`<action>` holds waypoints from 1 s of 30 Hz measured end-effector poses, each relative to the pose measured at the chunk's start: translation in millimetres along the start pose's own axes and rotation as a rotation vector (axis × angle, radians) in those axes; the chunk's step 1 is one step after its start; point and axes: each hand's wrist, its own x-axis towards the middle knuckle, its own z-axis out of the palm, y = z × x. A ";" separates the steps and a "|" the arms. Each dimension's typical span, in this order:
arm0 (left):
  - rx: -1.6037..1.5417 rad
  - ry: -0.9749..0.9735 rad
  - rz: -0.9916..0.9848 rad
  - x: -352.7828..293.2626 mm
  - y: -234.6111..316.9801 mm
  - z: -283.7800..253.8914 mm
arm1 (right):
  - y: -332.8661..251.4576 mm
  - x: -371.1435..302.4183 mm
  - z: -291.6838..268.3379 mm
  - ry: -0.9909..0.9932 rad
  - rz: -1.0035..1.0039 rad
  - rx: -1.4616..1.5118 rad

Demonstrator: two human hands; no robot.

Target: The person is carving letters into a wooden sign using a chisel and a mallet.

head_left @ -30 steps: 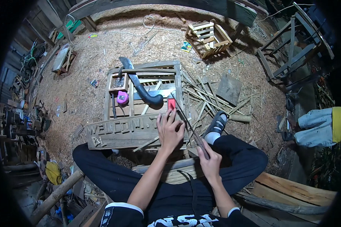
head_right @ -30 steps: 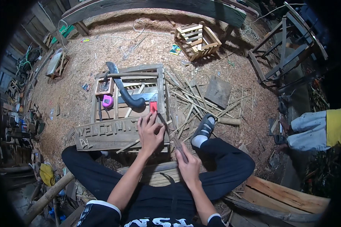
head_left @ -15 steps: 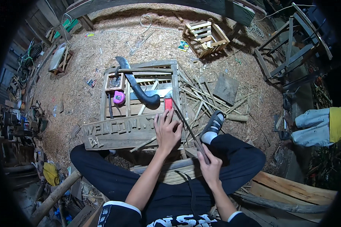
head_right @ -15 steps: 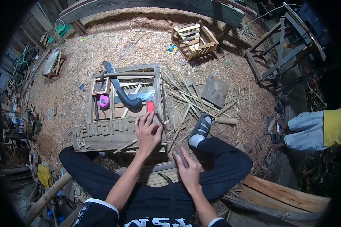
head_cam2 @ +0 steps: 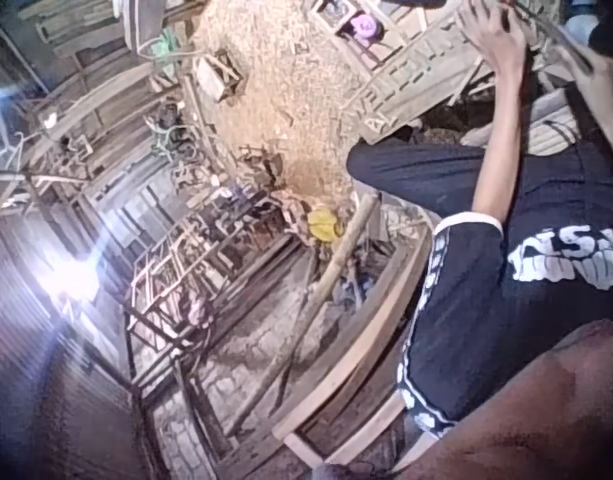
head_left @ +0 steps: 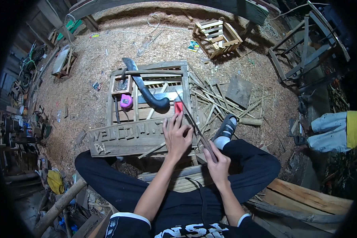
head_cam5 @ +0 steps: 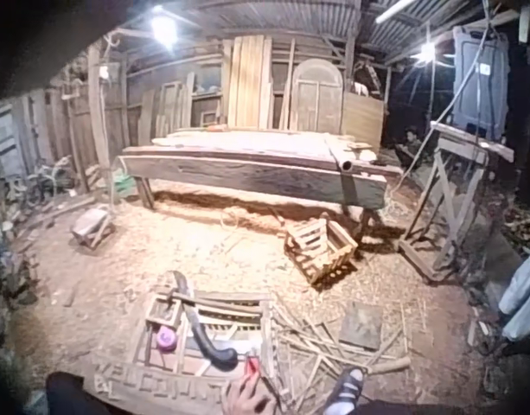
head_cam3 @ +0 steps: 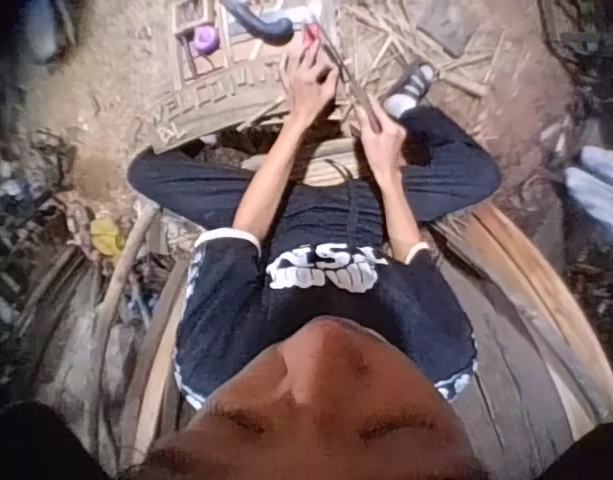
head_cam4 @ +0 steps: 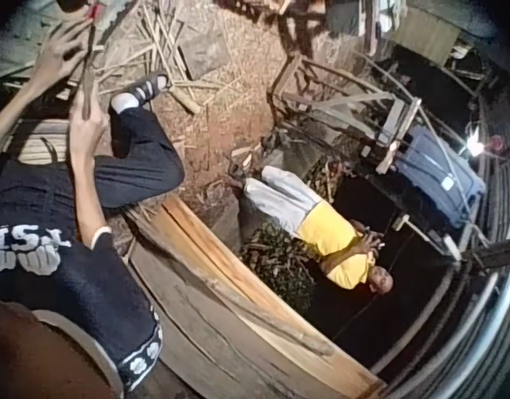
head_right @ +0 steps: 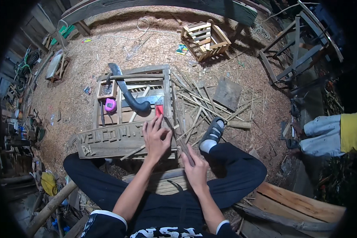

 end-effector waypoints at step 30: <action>0.015 0.006 0.022 -0.4 -2.3 0.5 | -8.0 -5.5 -10.2 -0.016 -0.032 -0.073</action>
